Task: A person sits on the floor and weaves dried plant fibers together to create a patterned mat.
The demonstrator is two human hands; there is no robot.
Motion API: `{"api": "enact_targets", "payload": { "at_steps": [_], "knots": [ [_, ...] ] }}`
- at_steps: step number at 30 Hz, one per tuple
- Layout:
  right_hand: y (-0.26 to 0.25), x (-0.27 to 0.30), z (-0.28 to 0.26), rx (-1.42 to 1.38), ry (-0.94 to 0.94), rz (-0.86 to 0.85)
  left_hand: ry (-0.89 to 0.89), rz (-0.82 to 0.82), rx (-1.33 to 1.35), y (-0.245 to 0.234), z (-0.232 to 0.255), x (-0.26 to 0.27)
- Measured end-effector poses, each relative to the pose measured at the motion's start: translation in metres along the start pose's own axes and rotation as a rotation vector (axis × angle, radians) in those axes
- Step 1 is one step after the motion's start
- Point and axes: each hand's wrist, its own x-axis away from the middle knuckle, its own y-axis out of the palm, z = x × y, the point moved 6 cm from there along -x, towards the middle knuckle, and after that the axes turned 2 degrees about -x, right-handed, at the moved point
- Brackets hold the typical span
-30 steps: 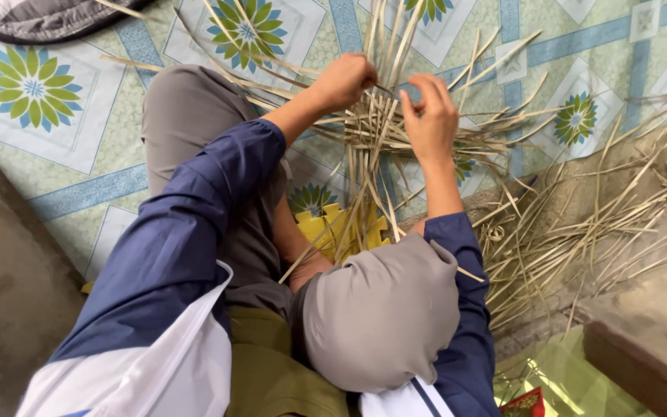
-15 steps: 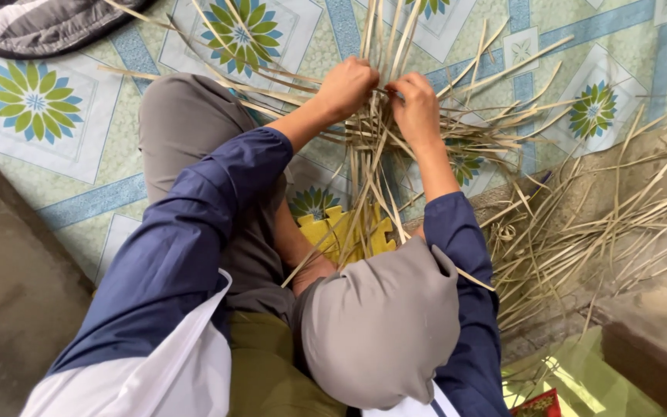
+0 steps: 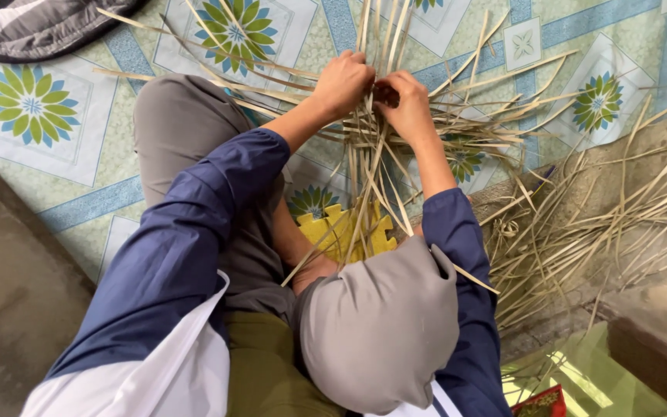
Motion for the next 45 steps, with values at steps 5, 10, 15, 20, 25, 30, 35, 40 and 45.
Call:
{"api": "enact_targets", "payload": {
  "at_steps": [5,10,15,20,25,30,35,40,45],
  "knots": [
    [0.001,-0.001,-0.002,-0.016,-0.008,0.004,-0.074,0.135,0.062,-0.007,-0.008,0.003],
    [0.008,0.004,-0.001,0.047,-0.100,0.050,-0.200,0.056,0.088,-0.016,-0.010,0.000],
    [0.009,0.006,0.000,0.056,-0.120,0.073,-0.284,-0.021,0.153,-0.013,-0.011,-0.005],
    [0.011,0.004,0.009,0.006,-0.106,0.109,-0.135,0.044,0.122,-0.009,-0.007,-0.006],
    [0.012,0.000,0.014,0.006,-0.020,0.127,-0.080,0.042,0.115,0.004,-0.003,-0.007],
    [0.015,-0.002,0.025,-0.006,0.010,0.174,0.033,0.049,0.011,0.013,0.006,0.007],
    [0.013,-0.007,0.029,-0.045,0.121,0.163,0.292,0.294,-0.370,0.003,0.038,0.036],
    [0.012,-0.020,0.040,-0.025,0.238,0.112,0.293,0.167,-0.530,0.002,0.054,0.060],
    [-0.004,-0.043,0.020,0.034,0.491,-0.168,0.310,0.145,-0.636,0.014,0.058,0.067]
  ]
}}
